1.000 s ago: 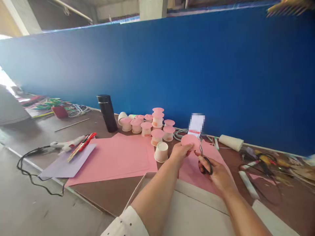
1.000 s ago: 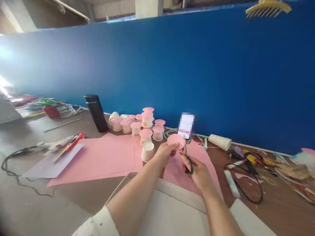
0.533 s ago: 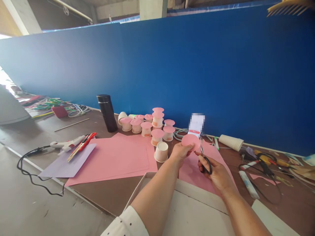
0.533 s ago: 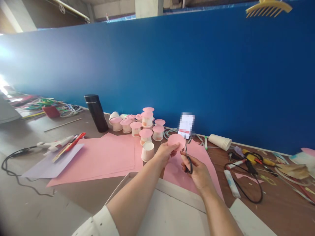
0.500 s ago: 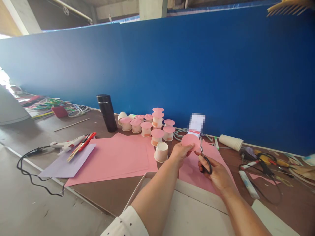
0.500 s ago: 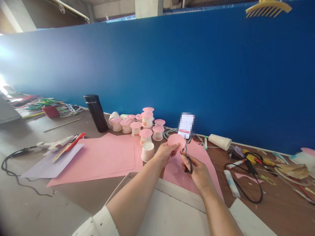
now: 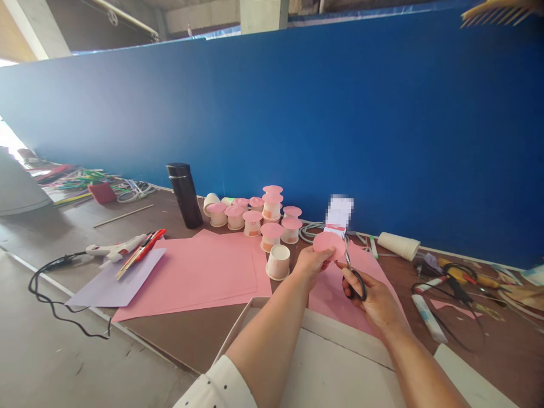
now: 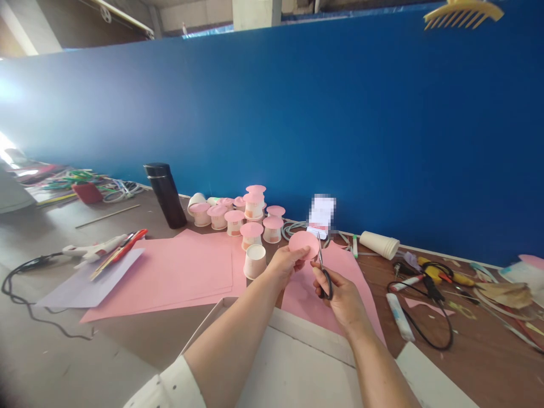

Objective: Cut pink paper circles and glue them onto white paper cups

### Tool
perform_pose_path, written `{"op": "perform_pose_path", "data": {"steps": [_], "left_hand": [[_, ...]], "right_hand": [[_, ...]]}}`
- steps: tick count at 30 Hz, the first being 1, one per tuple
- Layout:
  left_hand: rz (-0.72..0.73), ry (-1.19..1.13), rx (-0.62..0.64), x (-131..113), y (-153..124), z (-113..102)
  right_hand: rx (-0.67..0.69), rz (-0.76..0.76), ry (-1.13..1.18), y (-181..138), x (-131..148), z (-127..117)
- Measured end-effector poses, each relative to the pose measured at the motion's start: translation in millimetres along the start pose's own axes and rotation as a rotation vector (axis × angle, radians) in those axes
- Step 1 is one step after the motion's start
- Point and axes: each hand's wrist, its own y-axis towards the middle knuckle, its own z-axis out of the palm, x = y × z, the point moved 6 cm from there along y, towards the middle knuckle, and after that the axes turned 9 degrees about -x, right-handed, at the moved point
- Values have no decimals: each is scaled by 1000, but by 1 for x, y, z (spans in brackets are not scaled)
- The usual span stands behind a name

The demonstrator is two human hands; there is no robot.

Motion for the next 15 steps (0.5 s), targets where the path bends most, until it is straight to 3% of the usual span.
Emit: {"op": "perform_pose_path", "data": {"steps": [15], "left_hand": [[-13, -8, -8, 5, 8, -1]], "right_hand": [[38, 25, 27, 4, -9, 0]]}}
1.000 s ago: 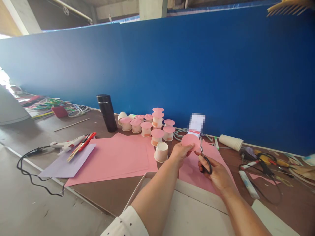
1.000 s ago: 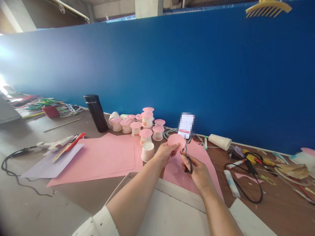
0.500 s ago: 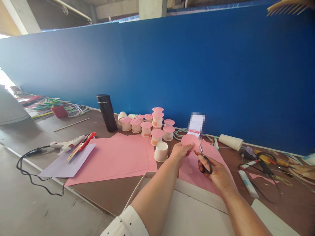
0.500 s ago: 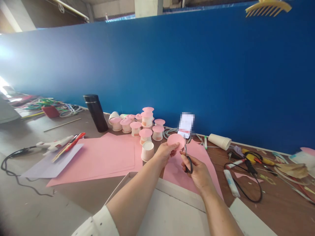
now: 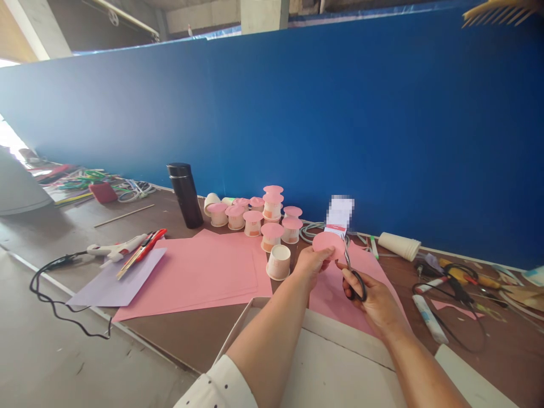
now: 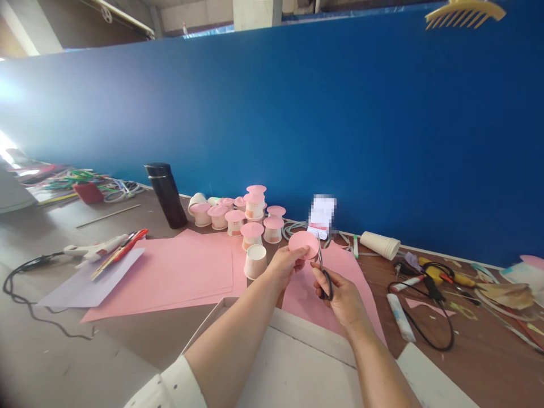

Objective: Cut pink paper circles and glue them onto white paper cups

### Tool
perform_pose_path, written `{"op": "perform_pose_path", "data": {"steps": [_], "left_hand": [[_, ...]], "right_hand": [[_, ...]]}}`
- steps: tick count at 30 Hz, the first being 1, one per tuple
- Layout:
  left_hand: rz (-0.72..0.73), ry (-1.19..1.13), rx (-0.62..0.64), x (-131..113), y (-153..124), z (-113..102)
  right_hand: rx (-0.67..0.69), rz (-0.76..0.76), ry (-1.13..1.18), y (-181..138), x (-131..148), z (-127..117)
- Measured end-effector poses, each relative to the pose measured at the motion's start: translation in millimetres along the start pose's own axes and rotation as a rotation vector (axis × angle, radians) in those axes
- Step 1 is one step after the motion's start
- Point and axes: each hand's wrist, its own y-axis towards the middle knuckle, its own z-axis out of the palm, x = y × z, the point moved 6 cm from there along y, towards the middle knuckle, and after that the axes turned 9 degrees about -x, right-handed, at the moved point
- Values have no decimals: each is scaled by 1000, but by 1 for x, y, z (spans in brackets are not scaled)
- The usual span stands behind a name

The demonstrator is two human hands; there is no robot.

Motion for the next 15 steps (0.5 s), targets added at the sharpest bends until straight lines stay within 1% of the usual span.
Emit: {"op": "perform_pose_path", "data": {"steps": [4, 10, 15], "left_hand": [[11, 1, -3, 0, 1, 0], [1, -16, -16, -2, -2, 0], [-5, -18, -27, -6, -6, 0]], "right_hand": [[-16, -34, -45, -3, 5, 0], [-8, -23, -36, -5, 7, 2], [-45, -38, -63, -10, 14, 3]]}}
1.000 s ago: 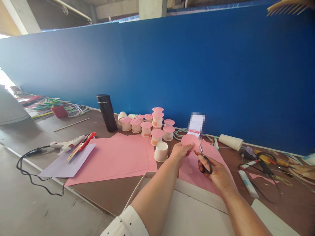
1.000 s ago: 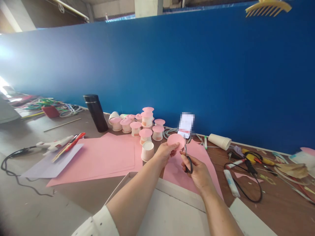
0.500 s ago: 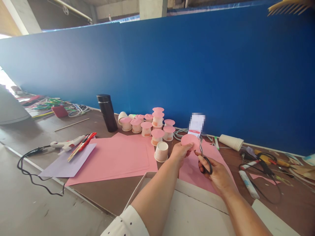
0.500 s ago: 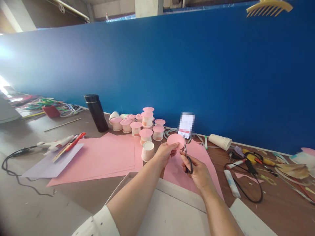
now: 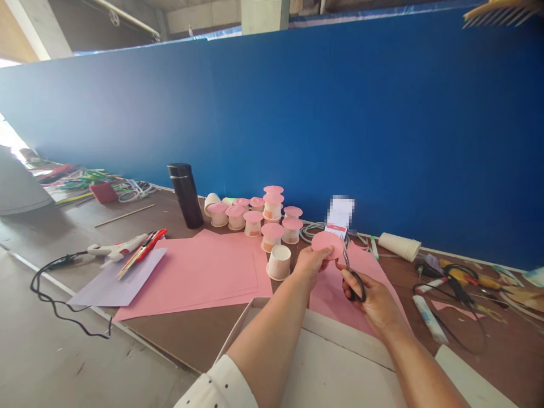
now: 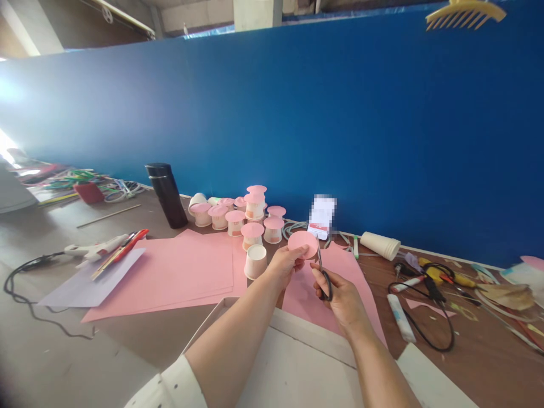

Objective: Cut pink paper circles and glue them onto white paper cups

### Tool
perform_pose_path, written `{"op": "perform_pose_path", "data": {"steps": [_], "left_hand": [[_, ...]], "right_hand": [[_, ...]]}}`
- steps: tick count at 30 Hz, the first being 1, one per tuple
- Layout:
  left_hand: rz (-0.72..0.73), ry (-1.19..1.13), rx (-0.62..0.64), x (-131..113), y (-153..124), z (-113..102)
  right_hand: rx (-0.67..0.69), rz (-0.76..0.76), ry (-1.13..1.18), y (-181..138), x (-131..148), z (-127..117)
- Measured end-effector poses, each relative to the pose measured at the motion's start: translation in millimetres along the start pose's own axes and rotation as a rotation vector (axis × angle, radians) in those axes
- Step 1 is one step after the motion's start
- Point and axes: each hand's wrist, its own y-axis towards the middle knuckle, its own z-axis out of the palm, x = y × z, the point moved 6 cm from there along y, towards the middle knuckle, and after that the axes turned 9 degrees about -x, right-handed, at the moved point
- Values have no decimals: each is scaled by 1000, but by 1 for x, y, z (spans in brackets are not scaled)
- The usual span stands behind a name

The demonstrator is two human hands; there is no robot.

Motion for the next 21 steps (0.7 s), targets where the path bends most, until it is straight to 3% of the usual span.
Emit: {"op": "perform_pose_path", "data": {"steps": [21], "left_hand": [[22, -6, 6, 0, 1, 0]], "right_hand": [[30, -1, 56, 8, -12, -1]]}}
